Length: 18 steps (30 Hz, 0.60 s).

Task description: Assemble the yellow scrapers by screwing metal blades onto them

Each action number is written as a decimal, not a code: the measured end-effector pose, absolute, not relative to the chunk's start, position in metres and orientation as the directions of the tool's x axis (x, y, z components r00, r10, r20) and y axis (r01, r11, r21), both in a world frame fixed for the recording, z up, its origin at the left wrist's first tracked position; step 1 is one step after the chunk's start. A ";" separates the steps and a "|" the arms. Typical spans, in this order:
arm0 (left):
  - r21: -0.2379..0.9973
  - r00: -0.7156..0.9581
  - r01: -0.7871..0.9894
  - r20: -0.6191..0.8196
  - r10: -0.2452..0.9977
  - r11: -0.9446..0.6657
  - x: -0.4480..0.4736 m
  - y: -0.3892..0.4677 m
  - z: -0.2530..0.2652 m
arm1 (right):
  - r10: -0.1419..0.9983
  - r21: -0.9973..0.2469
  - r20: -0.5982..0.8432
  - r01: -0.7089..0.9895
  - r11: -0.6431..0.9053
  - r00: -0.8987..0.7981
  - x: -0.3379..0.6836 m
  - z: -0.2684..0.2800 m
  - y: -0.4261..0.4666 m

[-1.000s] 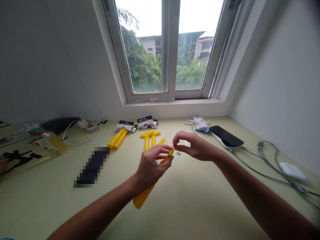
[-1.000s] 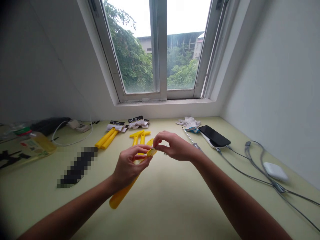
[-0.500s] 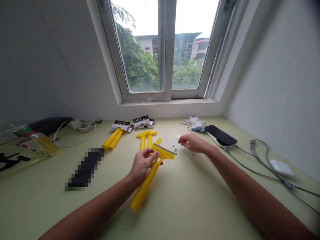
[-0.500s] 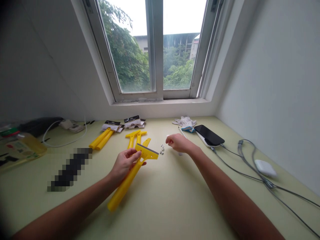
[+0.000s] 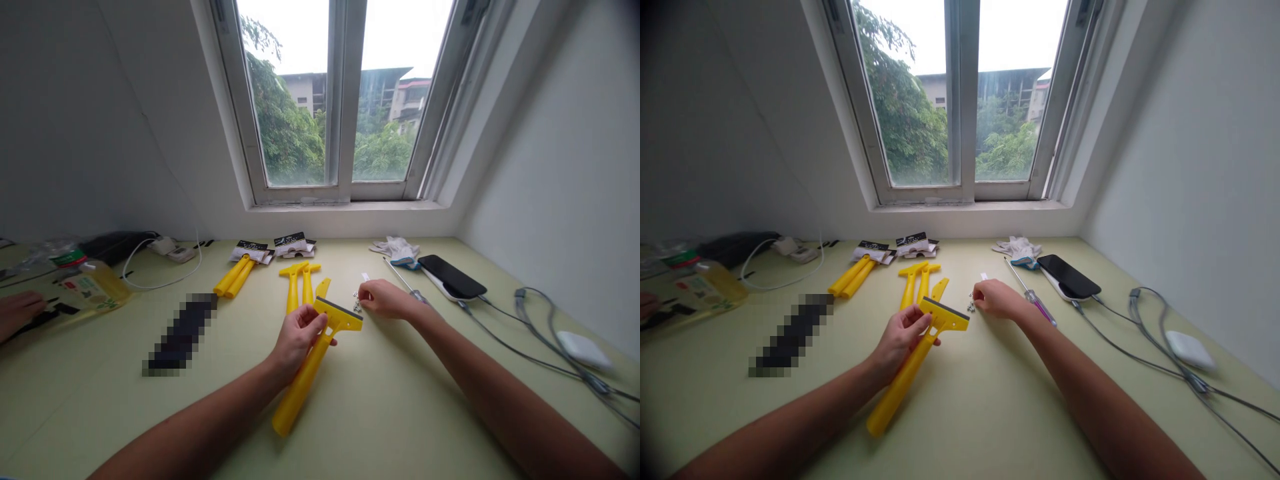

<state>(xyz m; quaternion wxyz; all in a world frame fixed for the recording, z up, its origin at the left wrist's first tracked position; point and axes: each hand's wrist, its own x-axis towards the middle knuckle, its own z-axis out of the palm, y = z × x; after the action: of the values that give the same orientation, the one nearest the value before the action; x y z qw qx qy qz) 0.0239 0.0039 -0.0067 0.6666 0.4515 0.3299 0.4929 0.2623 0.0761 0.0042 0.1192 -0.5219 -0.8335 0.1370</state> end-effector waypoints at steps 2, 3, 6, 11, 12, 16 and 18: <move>0.925 0.307 -0.367 0.017 0.952 0.102 0.024 0.004 -0.007 | 0.904 -0.361 0.054 0.836 0.414 -0.425 0.263 0.006 0.075; 0.923 0.313 -0.371 0.019 0.950 0.104 0.024 0.004 -0.007 | 0.903 -0.366 0.058 0.832 0.416 -0.426 0.264 0.007 0.075; 0.918 0.325 -0.378 0.008 0.946 0.122 0.024 0.005 -0.007 | 0.893 -0.385 0.099 0.811 0.441 -0.439 0.265 0.012 0.075; 0.911 0.324 -0.390 -0.003 0.946 0.136 0.024 0.005 -0.008 | 0.853 -0.443 0.230 0.730 0.520 -0.469 0.254 0.035 0.062; 0.909 0.325 -0.393 -0.004 0.946 0.139 0.024 0.005 -0.008 | 0.826 -0.468 0.276 0.682 0.562 -0.492 0.247 0.042 0.056; 0.902 0.349 -0.408 0.013 0.937 0.139 0.023 0.004 -0.009 | 0.692 -0.464 0.404 0.517 0.719 -0.599 0.218 0.064 0.026; 0.903 0.357 -0.411 0.030 0.934 0.127 0.023 0.004 -0.009 | 0.661 -0.434 0.401 0.504 0.747 -0.635 0.207 0.066 0.017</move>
<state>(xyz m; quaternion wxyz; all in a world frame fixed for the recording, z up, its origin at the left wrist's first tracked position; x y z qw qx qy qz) 0.0230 0.0038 -0.0091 0.6915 0.4473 0.2924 0.4860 0.2070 0.0166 0.0661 0.2764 -0.3260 -0.8929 0.1420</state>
